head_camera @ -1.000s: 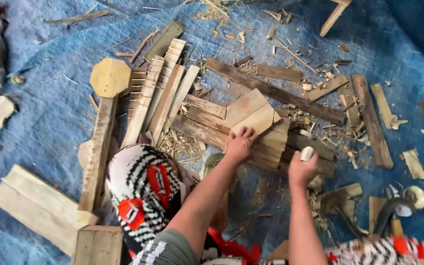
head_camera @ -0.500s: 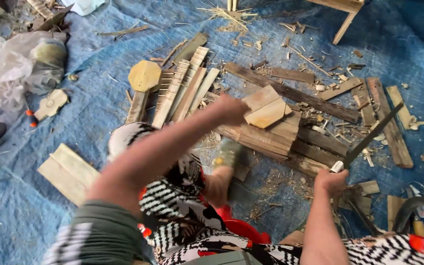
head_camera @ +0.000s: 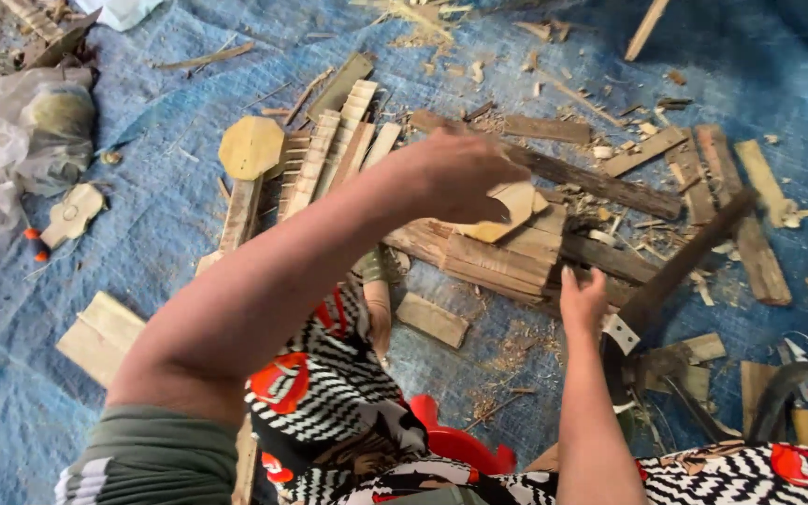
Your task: The person saws a piece of wood and then uses a curved blade to shave and shape a wooden component.
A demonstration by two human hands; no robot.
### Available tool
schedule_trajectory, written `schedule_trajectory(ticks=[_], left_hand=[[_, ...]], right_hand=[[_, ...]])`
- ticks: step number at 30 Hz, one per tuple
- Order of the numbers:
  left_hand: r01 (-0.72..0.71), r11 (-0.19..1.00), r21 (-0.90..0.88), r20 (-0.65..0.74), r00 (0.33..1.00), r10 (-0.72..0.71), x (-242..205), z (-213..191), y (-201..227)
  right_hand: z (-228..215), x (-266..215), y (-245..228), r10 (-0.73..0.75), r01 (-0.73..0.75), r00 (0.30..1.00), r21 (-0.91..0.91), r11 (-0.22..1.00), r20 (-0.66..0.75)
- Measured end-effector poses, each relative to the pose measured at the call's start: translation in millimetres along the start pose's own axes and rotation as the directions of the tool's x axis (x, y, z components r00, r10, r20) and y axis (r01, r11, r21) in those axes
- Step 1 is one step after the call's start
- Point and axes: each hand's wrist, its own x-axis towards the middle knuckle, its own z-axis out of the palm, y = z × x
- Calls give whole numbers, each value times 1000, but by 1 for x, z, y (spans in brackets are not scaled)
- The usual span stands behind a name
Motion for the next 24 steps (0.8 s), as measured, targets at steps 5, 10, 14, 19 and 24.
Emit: schedule_trajectory(ticks=[5, 10, 14, 19, 24], left_hand=[[-75, 997, -17, -30, 997, 74, 11, -23, 22], [-52, 995, -85, -21, 999, 50, 0, -61, 54], [-79, 995, -64, -130, 989, 70, -5, -53, 39], [-105, 984, -146, -87, 992, 93, -10, -53, 32], [-48, 994, -95, 15, 999, 49, -8, -49, 29]], right_hand=[[53, 39, 26, 90, -110, 993, 319, 941, 76], [61, 28, -5, 102, -149, 977, 260, 954, 187], [61, 19, -8, -35, -33, 980, 333, 943, 198], [82, 16, 4, 85, -98, 990, 118, 988, 112], [78, -2, -24, 75, -79, 996, 83, 993, 56]])
